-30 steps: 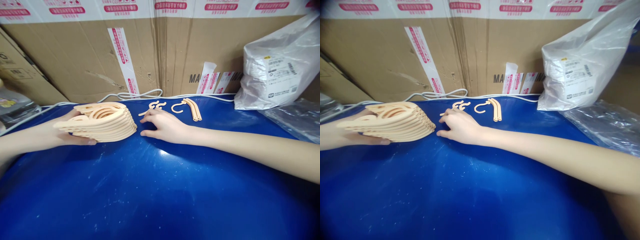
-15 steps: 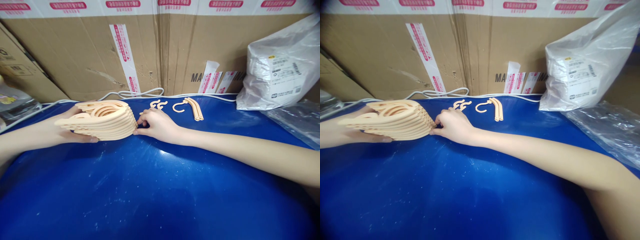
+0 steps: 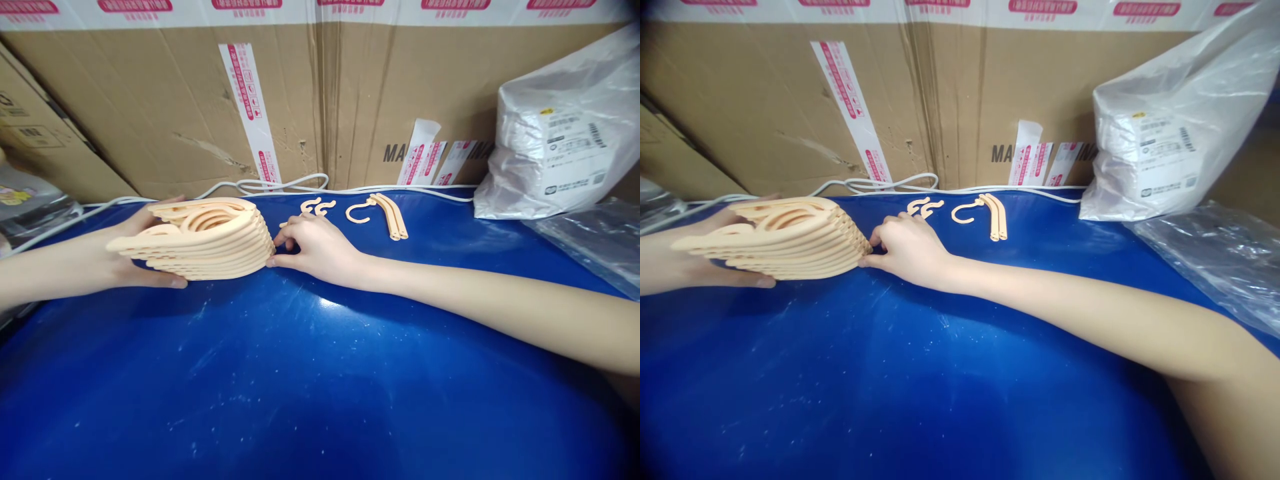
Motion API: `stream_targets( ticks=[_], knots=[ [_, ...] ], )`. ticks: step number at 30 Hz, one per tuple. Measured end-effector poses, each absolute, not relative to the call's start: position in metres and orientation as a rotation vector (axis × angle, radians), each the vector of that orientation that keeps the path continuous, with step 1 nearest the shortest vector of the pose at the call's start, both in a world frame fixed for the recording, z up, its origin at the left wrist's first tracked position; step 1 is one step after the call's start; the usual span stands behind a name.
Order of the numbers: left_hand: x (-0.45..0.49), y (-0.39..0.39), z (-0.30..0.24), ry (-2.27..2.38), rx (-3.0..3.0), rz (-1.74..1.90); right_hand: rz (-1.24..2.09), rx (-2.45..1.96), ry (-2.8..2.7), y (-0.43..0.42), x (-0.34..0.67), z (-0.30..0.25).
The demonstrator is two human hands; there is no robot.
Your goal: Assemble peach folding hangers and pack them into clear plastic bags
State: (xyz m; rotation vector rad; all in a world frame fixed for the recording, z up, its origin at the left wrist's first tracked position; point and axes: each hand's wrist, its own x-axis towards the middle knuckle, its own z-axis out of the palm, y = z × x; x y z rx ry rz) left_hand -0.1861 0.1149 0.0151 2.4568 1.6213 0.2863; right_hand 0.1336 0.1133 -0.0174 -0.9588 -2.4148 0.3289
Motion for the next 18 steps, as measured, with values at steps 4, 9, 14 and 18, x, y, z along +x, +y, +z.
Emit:
stream_targets(
  ticks=[4, 9, 14, 18],
  knots=[
    [-0.184, 0.113, 0.017, 1.604, 2.459, 0.280, 0.305, -0.959, -2.419, 0.113, 0.134, -0.017],
    [-0.181, 0.111, 0.020, 1.584, 2.512, 0.282, 0.302, -0.937, -2.425, 0.114, 0.135, -0.017],
    [-0.177, 0.109, 0.021, 1.641, 2.457, 0.317, 0.277, -0.936, -2.430, 0.114, 0.135, -0.018],
    [-0.174, 0.107, 0.022, 1.669, 2.420, 0.307, 0.257, -0.937, -2.431, 0.114, 0.135, -0.018]
  ],
)
